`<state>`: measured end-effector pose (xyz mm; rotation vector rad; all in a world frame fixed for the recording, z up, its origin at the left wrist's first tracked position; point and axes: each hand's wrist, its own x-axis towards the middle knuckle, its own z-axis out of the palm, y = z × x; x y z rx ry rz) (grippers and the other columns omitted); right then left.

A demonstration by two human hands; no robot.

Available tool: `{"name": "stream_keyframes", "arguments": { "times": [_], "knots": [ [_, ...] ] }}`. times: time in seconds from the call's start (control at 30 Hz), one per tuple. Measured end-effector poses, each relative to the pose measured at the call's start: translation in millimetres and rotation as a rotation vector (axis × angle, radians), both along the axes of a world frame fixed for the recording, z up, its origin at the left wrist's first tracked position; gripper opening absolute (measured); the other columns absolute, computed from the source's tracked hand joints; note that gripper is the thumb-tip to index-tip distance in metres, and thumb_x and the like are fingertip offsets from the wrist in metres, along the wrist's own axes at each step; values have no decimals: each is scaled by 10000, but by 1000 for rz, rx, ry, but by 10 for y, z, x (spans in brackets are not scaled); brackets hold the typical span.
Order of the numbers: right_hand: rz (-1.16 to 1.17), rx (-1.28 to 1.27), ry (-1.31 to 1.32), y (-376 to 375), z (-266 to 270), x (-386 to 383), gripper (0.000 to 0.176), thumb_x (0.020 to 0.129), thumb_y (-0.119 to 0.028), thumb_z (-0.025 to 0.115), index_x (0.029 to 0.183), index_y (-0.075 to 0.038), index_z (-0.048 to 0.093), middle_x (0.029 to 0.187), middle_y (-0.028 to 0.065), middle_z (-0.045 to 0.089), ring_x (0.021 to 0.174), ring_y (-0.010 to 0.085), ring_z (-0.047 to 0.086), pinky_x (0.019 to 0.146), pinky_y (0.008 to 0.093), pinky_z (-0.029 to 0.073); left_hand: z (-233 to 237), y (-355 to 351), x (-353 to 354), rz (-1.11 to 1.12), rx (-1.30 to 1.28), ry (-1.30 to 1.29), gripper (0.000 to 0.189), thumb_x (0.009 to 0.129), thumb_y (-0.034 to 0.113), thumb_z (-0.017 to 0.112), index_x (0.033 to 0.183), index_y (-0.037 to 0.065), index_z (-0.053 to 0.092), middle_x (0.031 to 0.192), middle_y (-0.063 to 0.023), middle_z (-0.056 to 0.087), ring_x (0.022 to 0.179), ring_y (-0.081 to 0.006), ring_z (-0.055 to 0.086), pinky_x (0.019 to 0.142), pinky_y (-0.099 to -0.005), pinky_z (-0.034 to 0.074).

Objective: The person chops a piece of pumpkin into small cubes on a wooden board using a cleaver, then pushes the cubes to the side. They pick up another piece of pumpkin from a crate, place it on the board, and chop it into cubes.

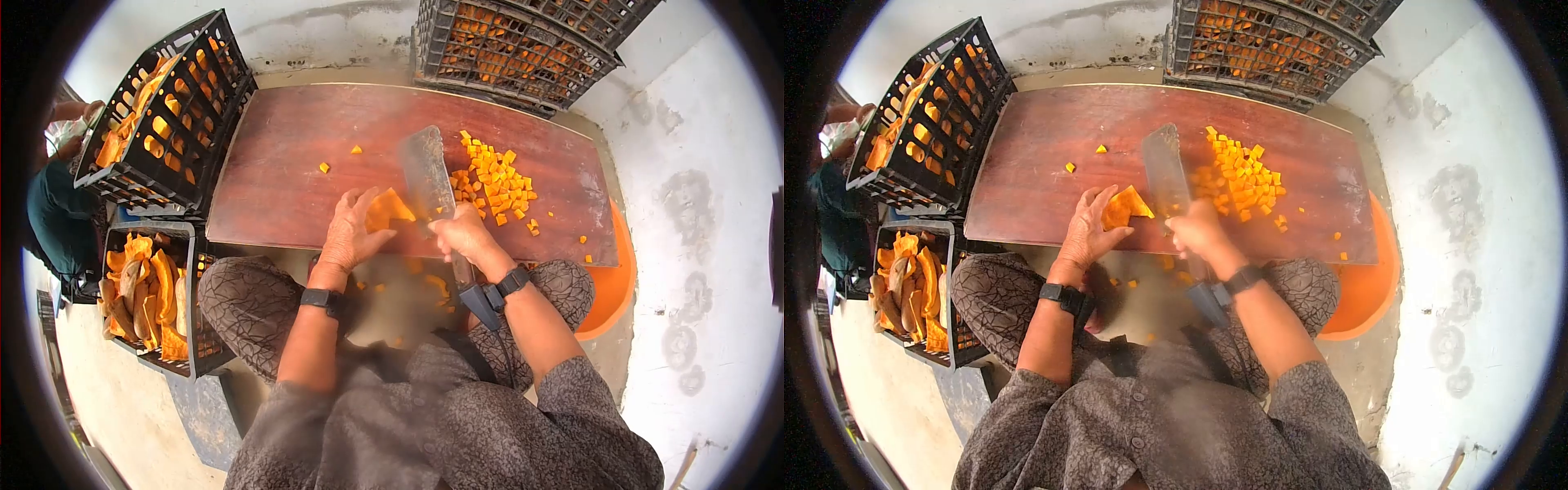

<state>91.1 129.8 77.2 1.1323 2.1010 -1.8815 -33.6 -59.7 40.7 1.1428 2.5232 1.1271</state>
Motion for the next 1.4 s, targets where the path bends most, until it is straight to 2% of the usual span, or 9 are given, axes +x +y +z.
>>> {"name": "stream_keyframes", "arguments": {
  "times": [0.17, 0.37, 0.53, 0.67, 0.83, 1.03, 1.17, 1.4],
  "knots": [
    [-31, -17, 23, -30, 25, 23, 127, 875, -64, 615, 900, 60, 601, 613, 92, 576, 462, 168, 553, 400, 339, 472, -101, -81, -22, 0, 25, 47, 738, 688, 232, 819, 1353, 87, 534, 1361, -229, 490, 1240, -407, 500, 1024, -449, 462],
    [-22, -3, 57, -74, -2, 46, 124, 873, -61, 613, 881, 61, 593, 611, 99, 584, 462, 171, 558, 396, 339, 467, -99, -35, 33, 36, -68, 17, 688, 700, 151, 790, 1330, 55, 532, 1327, -222, 503, 1234, -393, 514, 1057, -423, 445],
    [-54, 59, 13, -107, 54, 54, 150, 873, -61, 612, 898, 84, 580, 620, 119, 593, 463, 177, 558, 386, 341, 467, -222, -18, 18, 44, 77, 74, 621, 725, 116, 755, 1306, 54, 544, 1313, -225, 504, 1227, -398, 513, 1064, -420, 438],
    [-24, 23, 31, -116, 113, 21, 169, 868, -75, 623, 897, 84, 575, 623, 117, 592, 475, 178, 570, 392, 338, 478, -219, 8, -54, 64, 165, 27, 578, 730, 131, 759, 1265, 43, 559, 1264, -216, 527, 1196, -394, 523, 1037, -427, 452],
    [-24, 47, -6, -141, 112, 17, 168, 865, -78, 625, 897, 80, 577, 625, 113, 589, 480, 175, 568, 397, 335, 482, -141, 41, 67, 98, 42, 64, 510, 701, 207, 821, 1127, 37, 597, 1112, -177, 563, 1101, -375, 557, 944, -441, 492],
    [-29, 30, 22, -106, 60, 41, 179, 866, -77, 621, 913, 88, 568, 625, 112, 584, 476, 173, 557, 397, 335, 468, -137, 78, 160, 150, 64, 79, 546, 671, 276, 873, 1080, 31, 606, 1149, -201, 530, 1067, -376, 576, 871, -436, 538],
    [-46, 41, -1, -130, 82, 31, 176, 869, -78, 617, 911, 85, 567, 622, 107, 580, 474, 172, 553, 398, 333, 462, -112, 72, 194, 139, 74, 34, 545, 662, 259, 879, 1067, 19, 603, 1179, -212, 513, 1072, -383, 579, 877, -434, 541],
    [-17, 53, 9, -122, 77, 39, 166, 877, -79, 611, 901, 78, 562, 624, 106, 578, 466, 172, 546, 387, 334, 454, -198, 72, 162, 70, 102, 104, 461, 740, 250, 805, 1073, 10, 594, 1196, -208, 560, 1088, -380, 587, 899, -429, 530]
  ]
}}
